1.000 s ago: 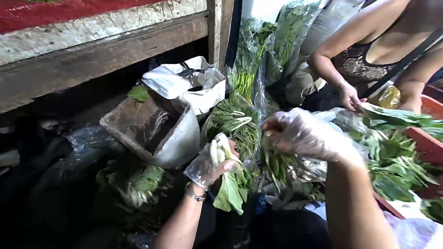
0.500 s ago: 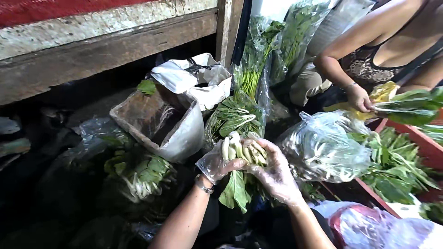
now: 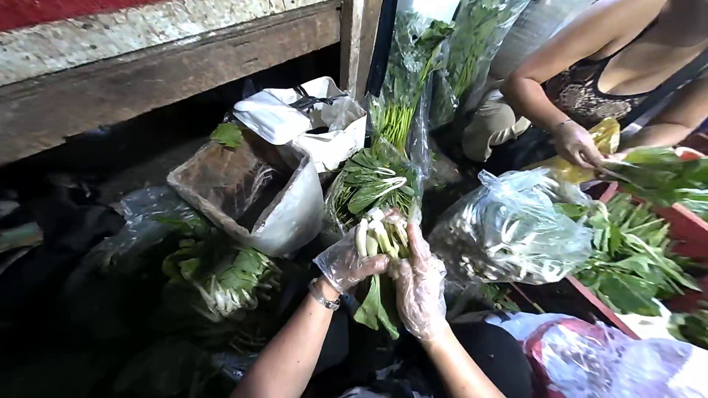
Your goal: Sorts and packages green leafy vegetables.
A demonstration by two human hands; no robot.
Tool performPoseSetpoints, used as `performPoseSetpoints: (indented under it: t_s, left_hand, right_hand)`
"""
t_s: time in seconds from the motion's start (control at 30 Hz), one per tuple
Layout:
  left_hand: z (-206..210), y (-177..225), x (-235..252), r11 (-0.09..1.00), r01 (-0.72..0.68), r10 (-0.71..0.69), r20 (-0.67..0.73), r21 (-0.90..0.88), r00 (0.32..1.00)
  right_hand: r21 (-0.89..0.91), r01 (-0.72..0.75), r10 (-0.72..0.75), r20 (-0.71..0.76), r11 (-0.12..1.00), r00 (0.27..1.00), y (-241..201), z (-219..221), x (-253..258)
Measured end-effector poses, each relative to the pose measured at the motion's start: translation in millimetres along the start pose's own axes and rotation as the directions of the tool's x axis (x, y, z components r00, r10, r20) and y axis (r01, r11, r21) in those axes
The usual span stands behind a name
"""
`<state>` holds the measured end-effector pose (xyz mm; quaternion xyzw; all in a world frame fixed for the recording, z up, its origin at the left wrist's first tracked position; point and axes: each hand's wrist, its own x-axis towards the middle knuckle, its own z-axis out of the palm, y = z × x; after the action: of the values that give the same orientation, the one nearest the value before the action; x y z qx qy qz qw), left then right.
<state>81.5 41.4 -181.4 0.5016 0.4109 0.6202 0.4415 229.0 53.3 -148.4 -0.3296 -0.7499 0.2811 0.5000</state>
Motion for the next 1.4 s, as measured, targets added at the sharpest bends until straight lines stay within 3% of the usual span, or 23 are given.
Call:
performPoseSetpoints:
  t_s: [0.17, 0.3, 0.4, 0.47, 0.57, 0.63, 0.77, 0.93, 1.0, 1.13, 1.17, 1.23, 1.3, 1.4]
  left_hand:
    - [-0.2, 12.7, -17.3, 0.984, 0.176, -0.175, 0.154, 0.003, 0.973]
    - [15.5, 4.7, -17.3, 0.97, 0.219, -0.206, 0.131, -0.101, 0.97]
    - [19.7, 10.6, -16.8, 0.95, 0.263, -0.263, 0.025, -0.169, 0.965]
    - [19.8, 8.6, -14.2, 0.963, 0.221, -0.229, -0.035, -0.155, 0.973]
    - [19.5, 9.1, -7.5, 0.973, 0.159, -0.173, -0.072, -0.169, 0.982]
    - [19.3, 11.3, -5.2, 0.972, 0.175, -0.189, -0.082, -0.159, 0.978]
    - [23.2, 11.0, -3.4, 0.964, 0.242, -0.256, -0.126, -0.114, 0.958]
    - [18.0, -3.5, -1.9, 0.951, 0.247, -0.254, -0.011, -0.186, 0.967]
    - [14.6, -2.0, -3.5, 0.954, 0.23, -0.243, -0.046, -0.193, 0.969]
    - [-6.6, 10.3, -8.8, 0.987, 0.086, -0.095, -0.062, -0.132, 0.994]
    - [-16.1, 10.1, -6.9, 0.985, 0.016, -0.02, -0.022, -0.17, 1.0]
    - [-37.2, 8.5, -1.8, 0.957, -0.102, 0.126, 0.074, -0.271, 0.989]
    - [-46.9, 15.9, 2.2, 0.945, -0.18, 0.205, 0.066, -0.271, 0.976]
    - [-48.1, 25.2, 11.7, 0.901, -0.243, 0.307, 0.131, -0.36, 0.943]
  right_hand:
    - [-0.089, -0.029, 0.036, 0.082, 0.996, 0.996, -9.9, -7.3, -16.9]
    - [-0.155, -0.03, 0.045, 0.094, 0.988, 0.995, -10.3, -12.8, -28.4]
    - [-0.152, -0.139, 0.168, 0.2, 0.979, 0.965, -16.1, -23.8, -12.1]
    - [-0.009, -0.271, 0.265, 0.243, 0.962, 0.933, -15.6, -32.4, 2.8]
    - [0.335, -0.375, 0.248, 0.365, 0.864, 0.897, 4.9, -51.4, 15.2]
    - [0.34, -0.343, 0.212, 0.368, 0.876, 0.905, 15.0, -61.1, 21.2]
    - [0.255, -0.283, 0.223, 0.238, 0.925, 0.945, 19.7, -58.8, 18.1]
    - [-0.033, -0.079, 0.084, 0.171, 0.996, 0.982, 5.1, -42.8, 7.5]
    - [-0.073, -0.053, 0.068, 0.221, 0.996, 0.973, -6.6, -42.8, 12.4]
    - [0.15, -0.183, 0.086, 0.497, 0.972, 0.864, -6.2, -69.4, 49.2]
    - [0.209, -0.259, 0.124, 0.501, 0.943, 0.857, 6.0, -75.7, 62.0]
    - [0.25, -0.471, 0.371, 0.36, 0.846, 0.856, 31.1, -78.7, 93.4]
    - [0.19, -0.672, 0.634, 0.228, 0.716, 0.739, 75.8, -63.1, 123.3]
    - [0.098, -0.866, 0.828, 0.257, 0.491, 0.498, 165.3, -22.1, 139.5]
